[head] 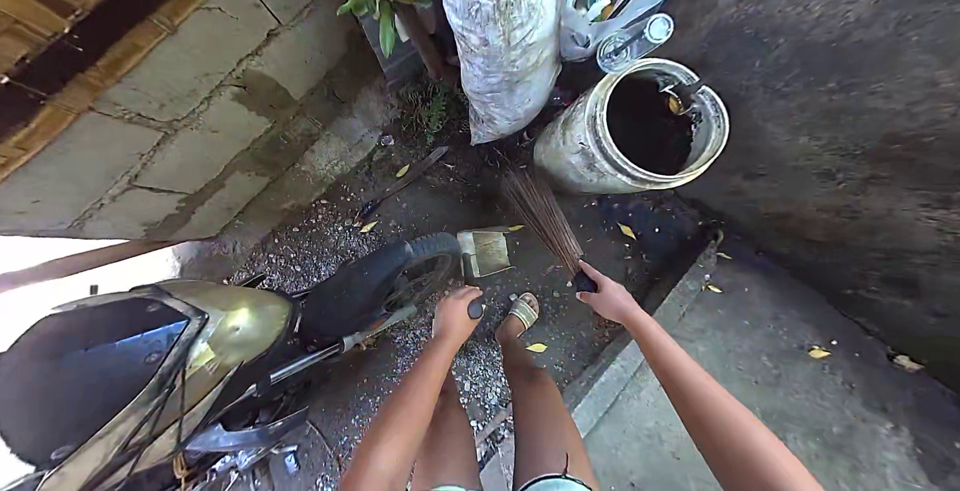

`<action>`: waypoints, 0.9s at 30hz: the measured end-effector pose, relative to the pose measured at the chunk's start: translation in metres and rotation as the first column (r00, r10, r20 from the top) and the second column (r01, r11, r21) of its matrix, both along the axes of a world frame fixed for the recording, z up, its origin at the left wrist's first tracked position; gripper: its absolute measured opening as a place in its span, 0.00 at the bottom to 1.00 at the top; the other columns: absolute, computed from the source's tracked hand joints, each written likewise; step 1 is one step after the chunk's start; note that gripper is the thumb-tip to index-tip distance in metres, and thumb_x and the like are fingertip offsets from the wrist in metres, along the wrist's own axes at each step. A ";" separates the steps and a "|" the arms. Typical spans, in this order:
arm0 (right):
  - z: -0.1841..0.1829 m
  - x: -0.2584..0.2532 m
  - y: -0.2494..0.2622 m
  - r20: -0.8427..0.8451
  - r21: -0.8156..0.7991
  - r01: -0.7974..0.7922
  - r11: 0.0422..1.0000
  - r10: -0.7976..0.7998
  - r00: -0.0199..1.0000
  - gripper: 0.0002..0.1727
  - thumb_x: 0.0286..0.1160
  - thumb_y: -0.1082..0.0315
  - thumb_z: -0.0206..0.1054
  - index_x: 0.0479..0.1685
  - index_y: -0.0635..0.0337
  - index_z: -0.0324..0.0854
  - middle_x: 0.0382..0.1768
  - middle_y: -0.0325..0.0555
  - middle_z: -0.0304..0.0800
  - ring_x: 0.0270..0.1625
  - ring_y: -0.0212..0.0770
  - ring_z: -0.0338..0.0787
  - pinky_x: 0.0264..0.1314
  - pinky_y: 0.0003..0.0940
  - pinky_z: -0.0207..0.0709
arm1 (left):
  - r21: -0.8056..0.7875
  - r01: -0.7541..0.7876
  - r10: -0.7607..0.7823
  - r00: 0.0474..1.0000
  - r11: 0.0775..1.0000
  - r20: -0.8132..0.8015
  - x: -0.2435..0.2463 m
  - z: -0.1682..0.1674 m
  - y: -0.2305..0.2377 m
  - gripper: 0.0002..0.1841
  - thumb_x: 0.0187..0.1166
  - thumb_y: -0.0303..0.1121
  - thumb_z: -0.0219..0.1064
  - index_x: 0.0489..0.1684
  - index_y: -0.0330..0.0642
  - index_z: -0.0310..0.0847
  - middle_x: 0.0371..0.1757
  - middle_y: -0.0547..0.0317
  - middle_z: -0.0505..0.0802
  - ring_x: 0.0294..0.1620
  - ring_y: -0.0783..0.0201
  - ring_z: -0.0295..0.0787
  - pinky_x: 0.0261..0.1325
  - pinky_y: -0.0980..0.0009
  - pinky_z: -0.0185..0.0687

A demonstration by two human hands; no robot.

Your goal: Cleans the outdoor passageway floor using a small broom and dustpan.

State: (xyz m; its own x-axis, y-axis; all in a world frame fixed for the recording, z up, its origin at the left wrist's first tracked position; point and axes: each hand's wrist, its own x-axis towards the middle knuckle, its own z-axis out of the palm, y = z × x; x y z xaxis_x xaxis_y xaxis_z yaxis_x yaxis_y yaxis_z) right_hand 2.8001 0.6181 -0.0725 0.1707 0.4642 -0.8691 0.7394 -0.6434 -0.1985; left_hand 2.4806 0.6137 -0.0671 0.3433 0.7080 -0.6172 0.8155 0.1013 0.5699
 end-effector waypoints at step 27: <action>0.084 0.077 0.011 0.172 -0.219 -0.297 0.929 0.336 0.926 0.50 0.78 0.64 0.73 0.97 0.51 0.43 0.79 0.78 0.68 0.73 0.79 0.76 0.73 0.74 0.68 | 0.081 -0.013 -0.004 0.978 0.997 0.208 0.003 -0.023 0.003 0.14 0.79 0.28 0.67 0.58 0.33 0.90 0.68 0.44 0.92 0.78 0.46 0.83 0.85 0.52 0.70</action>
State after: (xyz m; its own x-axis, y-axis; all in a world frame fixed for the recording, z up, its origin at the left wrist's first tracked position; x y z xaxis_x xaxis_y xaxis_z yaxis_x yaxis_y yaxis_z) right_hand 2.8773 0.6287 0.0117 0.2231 0.3570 -0.9071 0.9219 -0.3796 0.0774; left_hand 2.4839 0.6167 -0.0898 0.4544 0.7547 -0.4733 0.6781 0.0515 0.7331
